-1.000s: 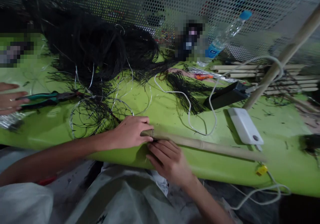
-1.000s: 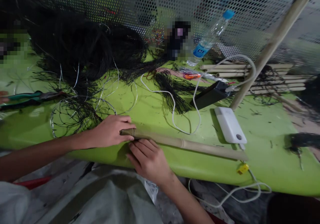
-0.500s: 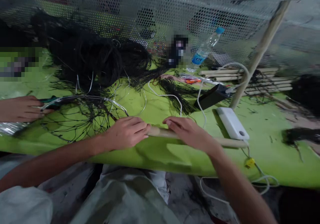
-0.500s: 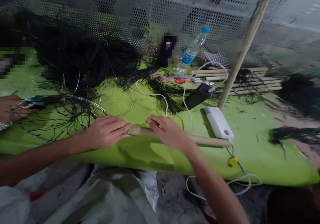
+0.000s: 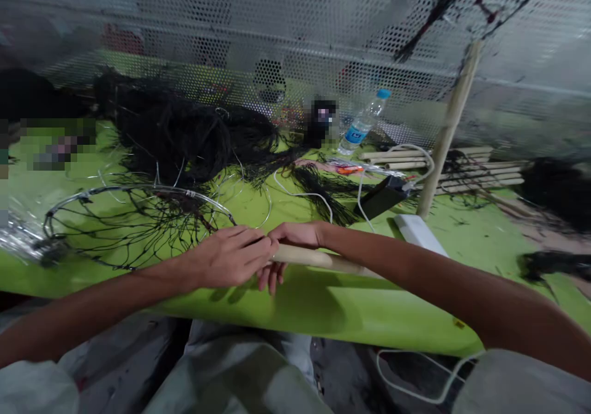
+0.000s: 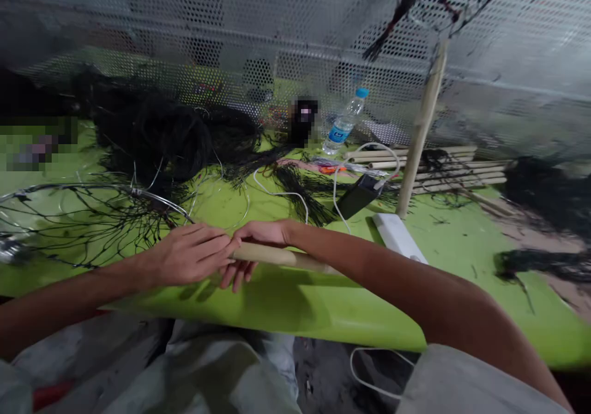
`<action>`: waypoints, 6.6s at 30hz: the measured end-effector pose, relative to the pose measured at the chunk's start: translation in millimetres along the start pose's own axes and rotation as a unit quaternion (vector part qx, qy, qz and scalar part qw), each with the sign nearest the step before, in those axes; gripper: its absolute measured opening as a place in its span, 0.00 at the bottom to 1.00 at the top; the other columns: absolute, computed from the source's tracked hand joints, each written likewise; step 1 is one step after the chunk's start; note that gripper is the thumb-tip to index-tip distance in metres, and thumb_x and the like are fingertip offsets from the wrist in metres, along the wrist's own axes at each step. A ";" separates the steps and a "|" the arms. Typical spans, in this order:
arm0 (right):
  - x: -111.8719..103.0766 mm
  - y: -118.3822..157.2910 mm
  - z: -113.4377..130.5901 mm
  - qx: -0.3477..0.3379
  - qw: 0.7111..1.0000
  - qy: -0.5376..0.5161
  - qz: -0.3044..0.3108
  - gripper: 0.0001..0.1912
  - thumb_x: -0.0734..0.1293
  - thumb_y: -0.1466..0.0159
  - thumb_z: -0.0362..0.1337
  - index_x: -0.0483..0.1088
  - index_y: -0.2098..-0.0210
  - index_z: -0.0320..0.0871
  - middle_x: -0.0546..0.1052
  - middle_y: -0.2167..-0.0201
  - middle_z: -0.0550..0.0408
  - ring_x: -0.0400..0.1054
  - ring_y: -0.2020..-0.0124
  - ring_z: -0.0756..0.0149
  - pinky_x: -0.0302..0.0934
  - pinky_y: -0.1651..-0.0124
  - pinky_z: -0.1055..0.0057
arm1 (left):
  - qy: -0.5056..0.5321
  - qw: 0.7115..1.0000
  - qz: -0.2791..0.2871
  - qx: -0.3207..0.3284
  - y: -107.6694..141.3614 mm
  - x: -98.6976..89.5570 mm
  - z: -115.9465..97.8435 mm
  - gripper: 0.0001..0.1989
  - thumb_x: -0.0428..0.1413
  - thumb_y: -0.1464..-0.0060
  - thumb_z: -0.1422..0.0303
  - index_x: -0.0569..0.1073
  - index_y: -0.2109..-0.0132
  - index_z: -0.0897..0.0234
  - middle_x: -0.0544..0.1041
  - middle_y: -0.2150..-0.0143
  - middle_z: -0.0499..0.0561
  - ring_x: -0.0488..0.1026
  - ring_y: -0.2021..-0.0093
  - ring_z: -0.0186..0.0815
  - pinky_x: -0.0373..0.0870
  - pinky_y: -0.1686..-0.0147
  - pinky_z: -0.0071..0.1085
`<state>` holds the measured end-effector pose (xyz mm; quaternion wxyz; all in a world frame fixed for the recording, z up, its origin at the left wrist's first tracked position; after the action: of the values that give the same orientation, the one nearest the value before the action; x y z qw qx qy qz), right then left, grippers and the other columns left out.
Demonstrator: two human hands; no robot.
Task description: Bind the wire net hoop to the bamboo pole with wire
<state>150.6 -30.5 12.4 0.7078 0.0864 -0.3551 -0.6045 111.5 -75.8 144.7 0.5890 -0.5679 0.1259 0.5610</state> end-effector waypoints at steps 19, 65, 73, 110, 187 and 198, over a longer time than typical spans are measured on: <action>-60.5 27.9 -6.9 -0.104 0.939 0.116 -0.306 0.20 0.67 0.28 0.46 0.71 0.46 0.36 0.75 0.50 0.48 0.72 0.52 0.66 0.73 0.49 0.64 | 0.111 0.989 0.016 -0.101 16.2 32.7 9.6 0.10 0.54 0.29 0.63 0.75 0.51 0.65 0.80 0.60 0.51 0.77 0.62 0.37 0.72 0.60 0.35; -76.6 51.7 -31.3 -0.178 0.843 0.018 -0.507 0.10 0.71 0.41 0.38 0.79 0.64 0.38 0.80 0.66 0.55 0.69 0.66 0.74 0.60 0.61 0.76 | 0.472 0.806 0.046 -0.353 45.3 115.4 35.9 0.07 0.59 0.33 0.67 0.80 0.59 0.64 0.85 0.59 0.52 0.82 0.59 0.34 0.79 0.54 0.32; -71.3 51.6 -31.5 -0.164 0.860 0.032 -0.483 0.11 0.70 0.40 0.39 0.80 0.63 0.38 0.79 0.68 0.56 0.66 0.69 0.76 0.57 0.64 0.77 | 0.436 0.830 0.068 -0.341 44.5 114.0 30.3 0.07 0.58 0.32 0.67 0.74 0.62 0.62 0.82 0.62 0.44 0.80 0.60 0.31 0.62 0.33 0.45; -75.2 53.6 -30.6 -0.182 0.838 0.062 -0.511 0.12 0.70 0.39 0.40 0.79 0.62 0.37 0.79 0.68 0.55 0.67 0.69 0.75 0.59 0.65 0.77 | 0.386 0.870 0.101 -0.290 47.7 115.6 20.9 0.10 0.63 0.37 0.65 0.75 0.53 0.66 0.80 0.57 0.55 0.78 0.55 0.42 0.75 0.55 0.37; -40.9 82.5 11.4 -0.294 0.737 0.335 -0.508 0.09 0.65 0.29 0.34 0.78 0.60 0.41 0.81 0.61 0.52 0.73 0.61 0.72 0.63 0.56 0.75 | 0.493 0.735 0.173 -0.432 46.1 147.7 57.3 0.09 0.61 0.37 0.64 0.82 0.62 0.63 0.84 0.65 0.47 0.79 0.66 0.34 0.68 0.65 0.27; -37.2 82.7 39.2 -0.341 0.714 0.489 -0.368 0.11 0.65 0.27 0.37 0.80 0.56 0.45 0.79 0.49 0.52 0.73 0.47 0.68 0.66 0.43 0.68 | 0.516 0.713 0.101 -0.464 51.2 142.3 58.2 0.06 0.66 0.42 0.66 0.82 0.65 0.64 0.84 0.66 0.46 0.79 0.66 0.33 0.71 0.63 0.27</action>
<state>191.9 36.7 71.9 0.4857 0.2465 0.3307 -0.7707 90.1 30.9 24.7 0.0348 -0.9549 0.1909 0.2245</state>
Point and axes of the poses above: each hand's wrist, its own y-axis away from the middle knuckle, its own x-axis out of the palm, z = x × y, the point moved 10 cm from there along -y, towards the middle knuckle
